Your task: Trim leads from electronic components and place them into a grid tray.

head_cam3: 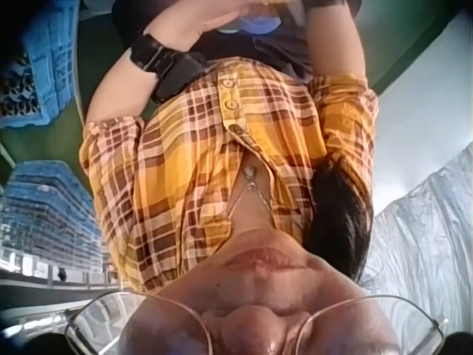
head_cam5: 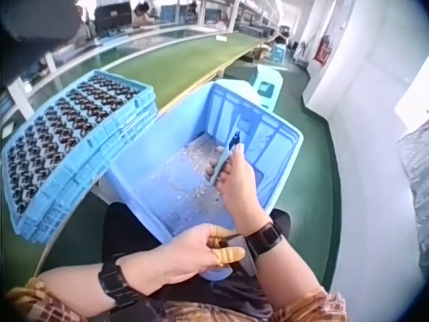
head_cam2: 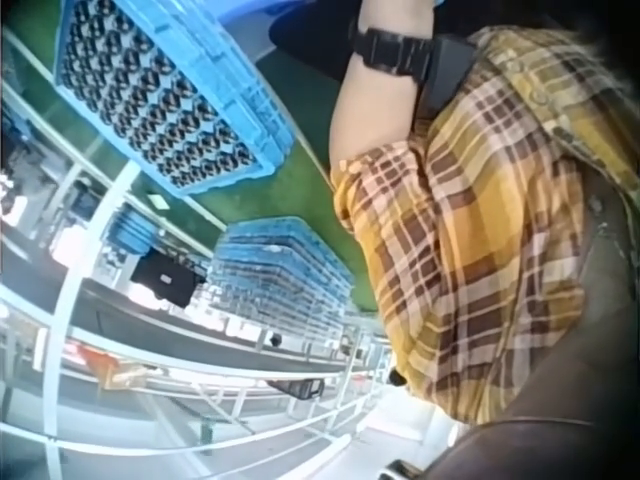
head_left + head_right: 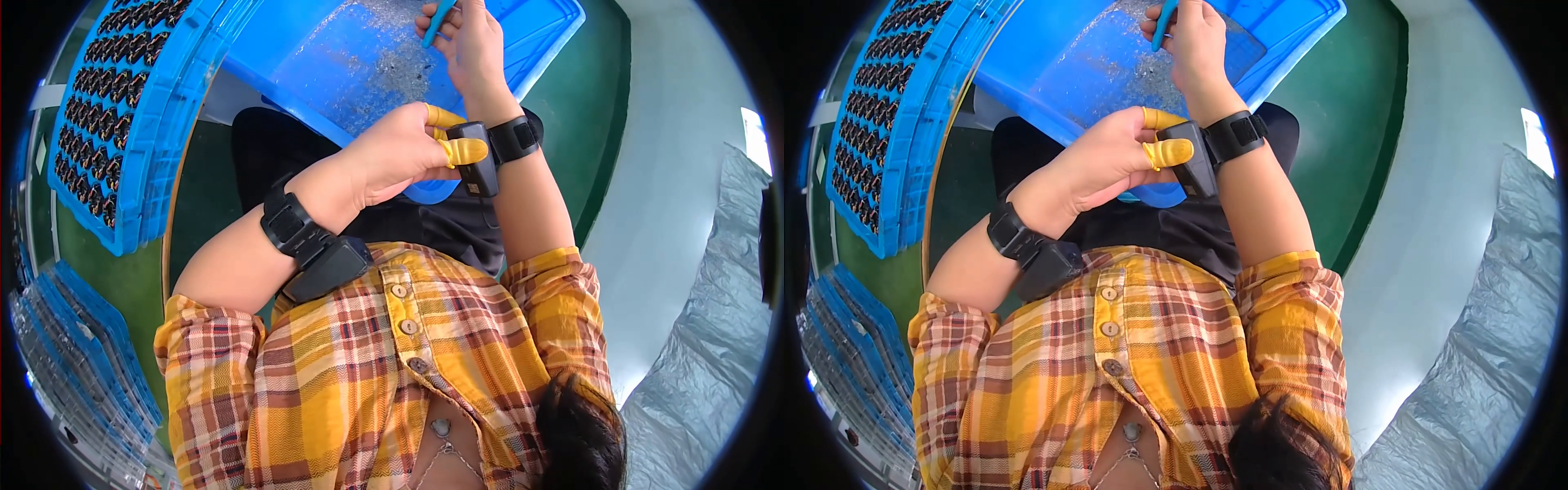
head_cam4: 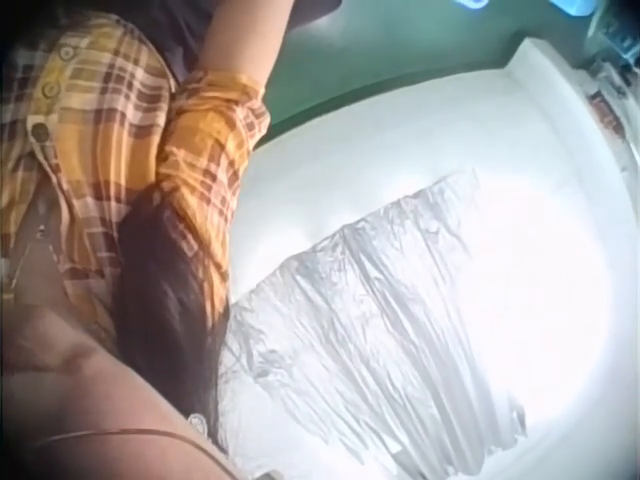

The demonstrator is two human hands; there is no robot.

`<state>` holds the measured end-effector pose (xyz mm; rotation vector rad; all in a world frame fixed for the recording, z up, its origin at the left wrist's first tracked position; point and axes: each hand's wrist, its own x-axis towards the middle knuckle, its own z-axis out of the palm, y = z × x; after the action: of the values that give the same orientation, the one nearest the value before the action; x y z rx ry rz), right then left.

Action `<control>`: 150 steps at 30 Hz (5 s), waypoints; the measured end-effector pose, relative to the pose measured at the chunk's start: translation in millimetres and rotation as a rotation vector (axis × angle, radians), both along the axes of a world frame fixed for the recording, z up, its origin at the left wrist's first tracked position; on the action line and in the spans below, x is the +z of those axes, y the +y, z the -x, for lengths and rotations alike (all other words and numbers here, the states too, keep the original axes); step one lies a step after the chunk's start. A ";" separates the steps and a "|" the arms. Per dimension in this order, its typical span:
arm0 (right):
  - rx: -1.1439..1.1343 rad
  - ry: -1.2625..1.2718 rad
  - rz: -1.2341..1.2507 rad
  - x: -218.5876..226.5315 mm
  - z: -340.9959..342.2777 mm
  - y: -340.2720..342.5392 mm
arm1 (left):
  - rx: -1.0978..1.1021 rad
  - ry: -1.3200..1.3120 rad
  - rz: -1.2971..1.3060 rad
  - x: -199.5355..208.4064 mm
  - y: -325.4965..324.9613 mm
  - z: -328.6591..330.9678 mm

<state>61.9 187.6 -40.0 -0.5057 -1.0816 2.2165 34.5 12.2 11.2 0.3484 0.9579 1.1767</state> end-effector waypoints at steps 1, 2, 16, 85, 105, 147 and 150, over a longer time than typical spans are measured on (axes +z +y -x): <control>0.102 0.187 -0.186 -2.7 0.8 1.3 | 0.005 -0.037 -0.003 2.6 -2.0 0.5; -0.027 -0.061 -0.221 4.7 9.7 -8.7 | 0.029 -0.058 -0.001 2.1 -5.9 7.1; -0.098 -0.263 0.102 -1.0 4.6 -6.0 | 0.242 0.595 -0.233 32.6 -53.0 54.1; 0.254 -0.757 -0.105 -54.2 -19.7 -20.5 | 0.034 2.088 0.079 124.9 -57.2 277.2; 0.243 -0.751 -0.215 -64.2 -18.6 -18.8 | 0.371 1.239 -0.160 124.1 -105.7 119.6; 0.227 -0.801 -1.967 138.7 -50.6 -95.7 | 0.493 1.351 -0.342 32.4 -65.9 60.9; 0.222 -0.809 -1.981 136.6 -52.3 -96.5 | 0.463 1.445 -0.355 33.8 -63.8 60.5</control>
<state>114.2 91.1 96.6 -0.2447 -2.9515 0.0928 -26.0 -51.6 45.0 1.4323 2.1396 1.4664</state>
